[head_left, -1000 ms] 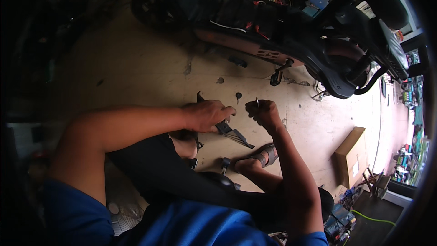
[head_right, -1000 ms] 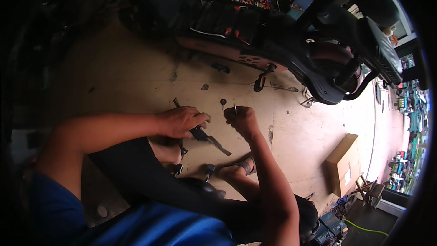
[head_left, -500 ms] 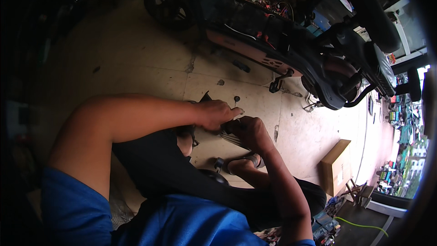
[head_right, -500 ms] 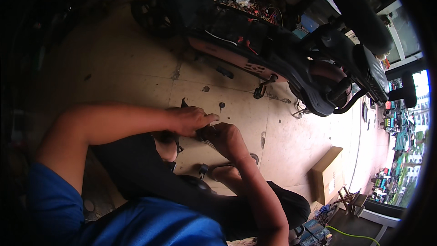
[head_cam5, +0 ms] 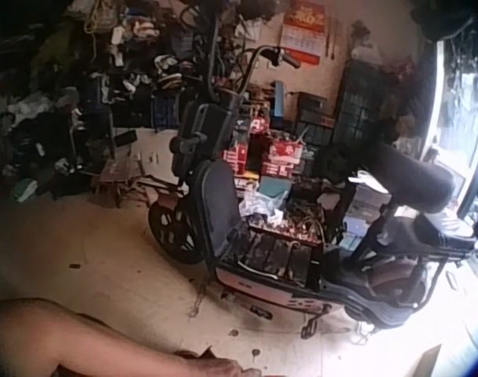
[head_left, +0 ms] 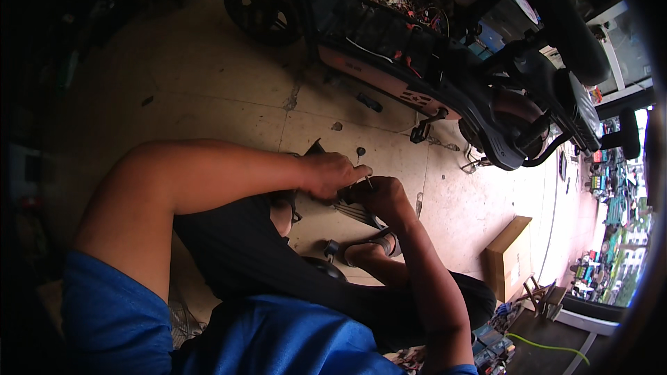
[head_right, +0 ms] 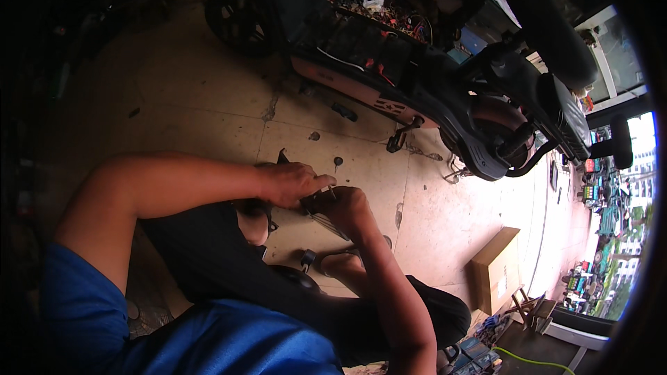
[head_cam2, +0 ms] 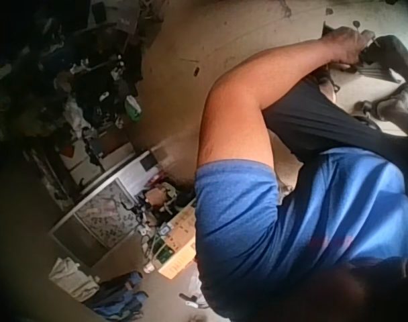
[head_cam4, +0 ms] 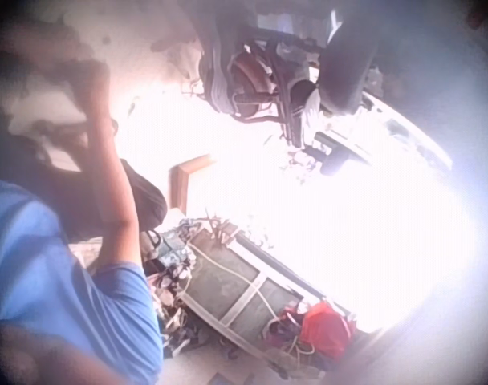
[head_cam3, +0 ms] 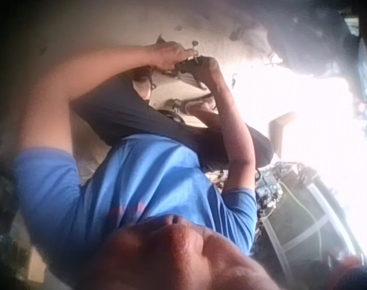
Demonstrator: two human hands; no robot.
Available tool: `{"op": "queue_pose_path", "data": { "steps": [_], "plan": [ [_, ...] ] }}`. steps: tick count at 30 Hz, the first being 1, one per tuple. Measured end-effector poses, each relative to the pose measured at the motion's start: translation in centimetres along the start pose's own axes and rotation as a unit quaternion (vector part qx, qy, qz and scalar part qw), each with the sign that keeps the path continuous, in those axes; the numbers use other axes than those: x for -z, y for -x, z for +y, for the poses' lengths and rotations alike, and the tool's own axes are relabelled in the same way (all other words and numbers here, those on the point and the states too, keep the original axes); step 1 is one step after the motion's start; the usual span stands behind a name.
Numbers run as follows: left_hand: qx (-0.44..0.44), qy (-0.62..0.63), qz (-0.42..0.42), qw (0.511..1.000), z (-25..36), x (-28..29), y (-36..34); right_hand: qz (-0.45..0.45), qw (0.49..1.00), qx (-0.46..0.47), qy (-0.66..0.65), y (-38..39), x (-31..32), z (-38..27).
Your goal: The person assembles a small electronic component by hand, places a plastic cover onto an electric scooter's footboard area, and then plugs a charger into the scooter's port.
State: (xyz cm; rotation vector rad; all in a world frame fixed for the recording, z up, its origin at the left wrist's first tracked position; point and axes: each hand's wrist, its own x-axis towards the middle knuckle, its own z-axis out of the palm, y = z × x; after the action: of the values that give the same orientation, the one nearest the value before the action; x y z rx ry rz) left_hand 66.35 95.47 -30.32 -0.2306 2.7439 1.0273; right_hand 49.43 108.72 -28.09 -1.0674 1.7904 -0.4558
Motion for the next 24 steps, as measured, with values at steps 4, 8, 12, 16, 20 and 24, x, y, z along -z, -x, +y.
{"op": "queue_pose_path", "data": {
  "steps": [4,8,12,16,20,24],
  "plan": [
    [-0.010,0.008,0.006,1.000,0.2,0.4,0.1,-0.011,1.000,-0.016,-0.017,0.2,0.3,-0.5],
    [-0.019,0.003,0.017,1.000,-0.1,0.3,0.1,-0.025,0.999,-0.030,-0.024,0.9,1.2,-1.5],
    [-0.029,-0.011,0.021,0.999,-0.2,0.1,-0.4,-0.027,0.986,-0.005,-0.163,2.6,3.7,0.6],
    [-0.066,0.011,0.051,0.996,-1.1,-0.6,-0.4,-0.022,0.997,0.026,-0.071,4.8,5.0,-0.3],
    [-0.038,0.005,0.023,0.999,-1.2,-0.8,-0.6,0.066,0.983,0.146,0.088,7.1,4.3,-1.0],
    [-0.055,-0.023,0.012,0.998,-1.0,-0.5,-0.7,0.108,0.967,0.217,0.073,7.8,3.4,-2.1]
  ]
}}
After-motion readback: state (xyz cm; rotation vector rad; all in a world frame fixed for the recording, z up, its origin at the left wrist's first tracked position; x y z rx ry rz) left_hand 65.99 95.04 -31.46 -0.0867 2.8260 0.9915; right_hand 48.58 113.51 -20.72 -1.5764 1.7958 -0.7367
